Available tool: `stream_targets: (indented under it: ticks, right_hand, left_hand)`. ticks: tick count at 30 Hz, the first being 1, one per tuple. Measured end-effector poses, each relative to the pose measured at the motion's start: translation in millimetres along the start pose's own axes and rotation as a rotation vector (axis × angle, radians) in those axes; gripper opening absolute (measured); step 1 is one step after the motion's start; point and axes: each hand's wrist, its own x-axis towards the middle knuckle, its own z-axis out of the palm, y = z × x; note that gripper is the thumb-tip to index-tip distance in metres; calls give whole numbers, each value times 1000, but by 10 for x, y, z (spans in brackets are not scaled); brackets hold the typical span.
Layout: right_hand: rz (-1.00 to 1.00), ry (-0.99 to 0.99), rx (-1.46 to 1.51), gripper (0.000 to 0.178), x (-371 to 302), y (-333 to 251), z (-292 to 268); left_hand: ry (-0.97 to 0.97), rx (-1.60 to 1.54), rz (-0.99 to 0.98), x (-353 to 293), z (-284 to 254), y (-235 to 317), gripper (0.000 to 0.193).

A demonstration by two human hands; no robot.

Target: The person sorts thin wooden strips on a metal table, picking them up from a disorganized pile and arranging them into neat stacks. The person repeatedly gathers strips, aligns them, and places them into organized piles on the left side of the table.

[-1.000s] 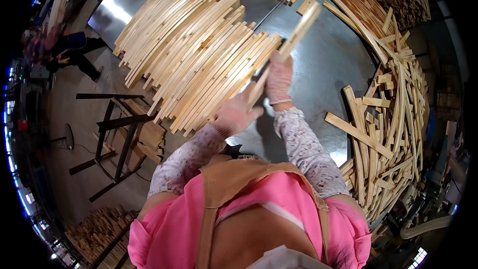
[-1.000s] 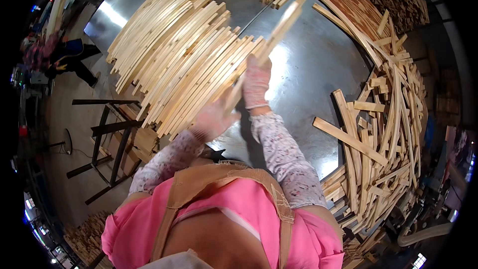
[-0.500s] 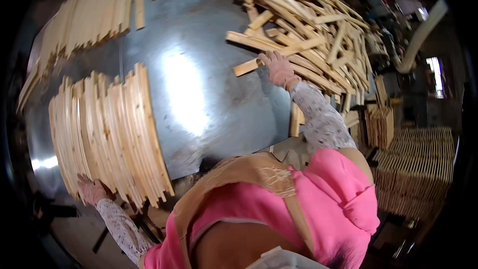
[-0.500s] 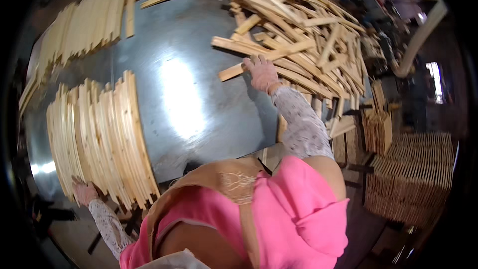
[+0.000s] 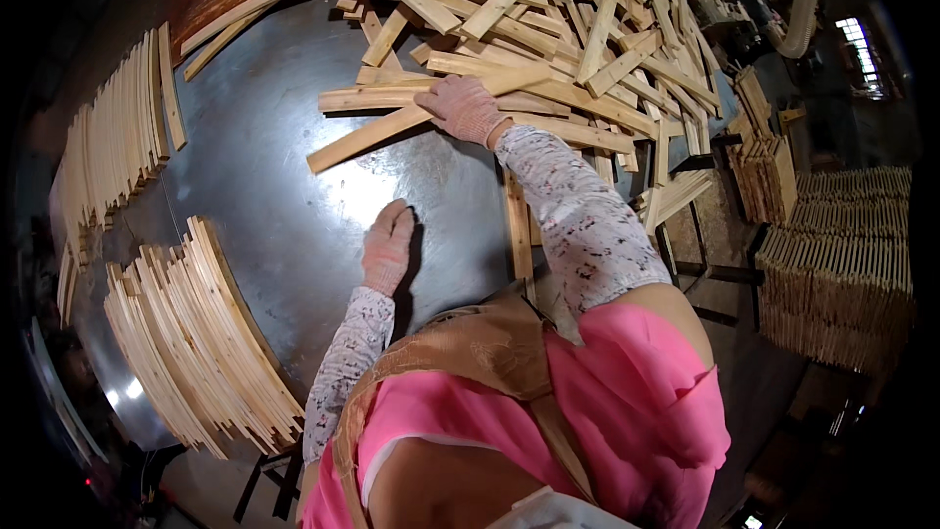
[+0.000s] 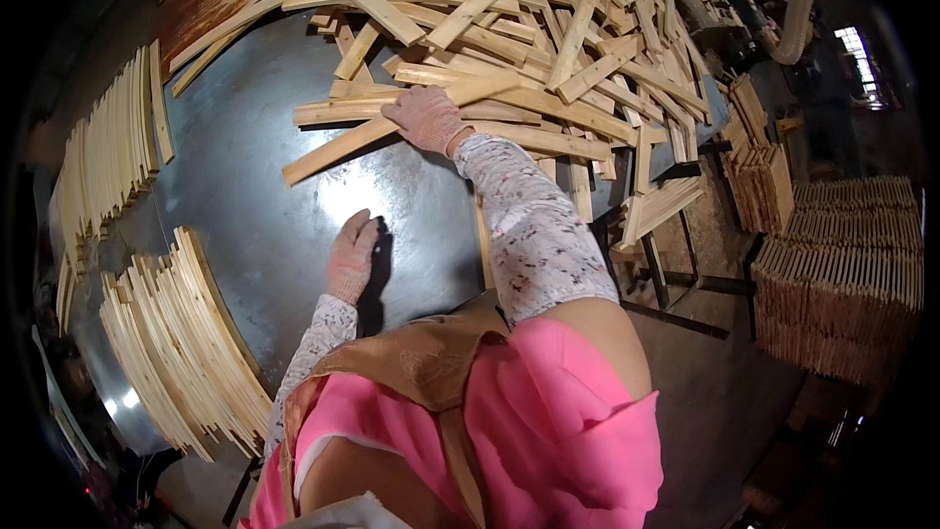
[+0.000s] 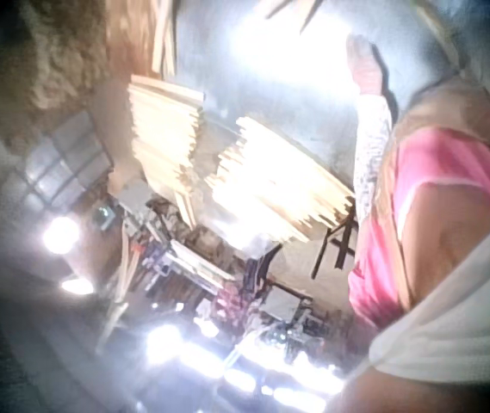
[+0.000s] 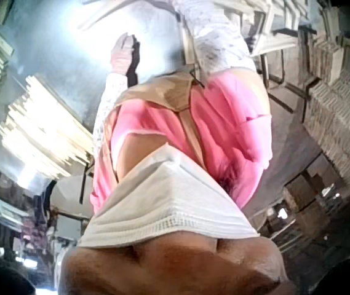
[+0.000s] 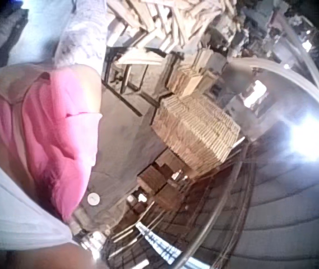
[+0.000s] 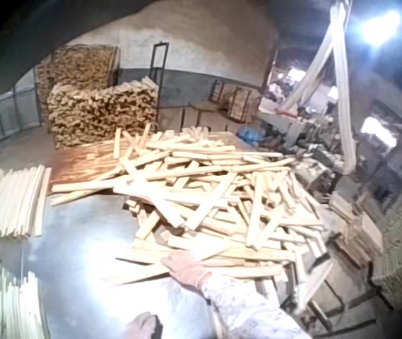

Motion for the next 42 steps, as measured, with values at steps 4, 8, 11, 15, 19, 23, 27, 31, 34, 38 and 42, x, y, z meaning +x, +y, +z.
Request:
stream_targets:
  ticks: [4, 8, 11, 15, 19, 23, 27, 31, 34, 38, 42]
  right_hand:
    - [65, -227, 447, 38, 49, -503, -144]
    - [18, 117, 455, 53, 391, -443, -532]
    - [325, 200, 366, 55, 1034, 395, -909]
    - [385, 304, 131, 45, 1401, 990, -438]
    - [206, 95, 469, 42, 1220, 647, -292]
    - [-354, -416, 625, 47, 426, -180, -341]
    - [-336, -56, 294, 54, 677, 656, -838]
    - [224, -91, -267, 85, 1178, 2503, -878]
    - [426, -179, -377, 84, 1407, 2989, -947]
    - [197, -238, -515, 81, 1745, 3291, -804]
    - [-50, -287, -230, 56, 2179, 2719, -683]
  left_hand:
    - [-53, -635, -82, 296, 583, -341, 59]
    - [147, -979, -98, 372, 542, -44, 45]
    - [391, -755, -135, 416, 71, -160, 27]
    - [519, -386, -114, 216, -319, -575, 30]
    - [551, -541, -171, -190, -296, -644, 39]
    - [337, -1103, -95, 182, -49, 300, 63]
    - [441, -1067, -259, 376, -375, 84, 40]
    - [717, -501, -206, -184, -703, -322, 27]
    - [1007, 175, -436, -751, -835, -149, 48]
    - [1023, 941, -966, -1595, -1757, -588, 53]
    - [1206, 856, -600, -2378, -2220, -1538, 74]
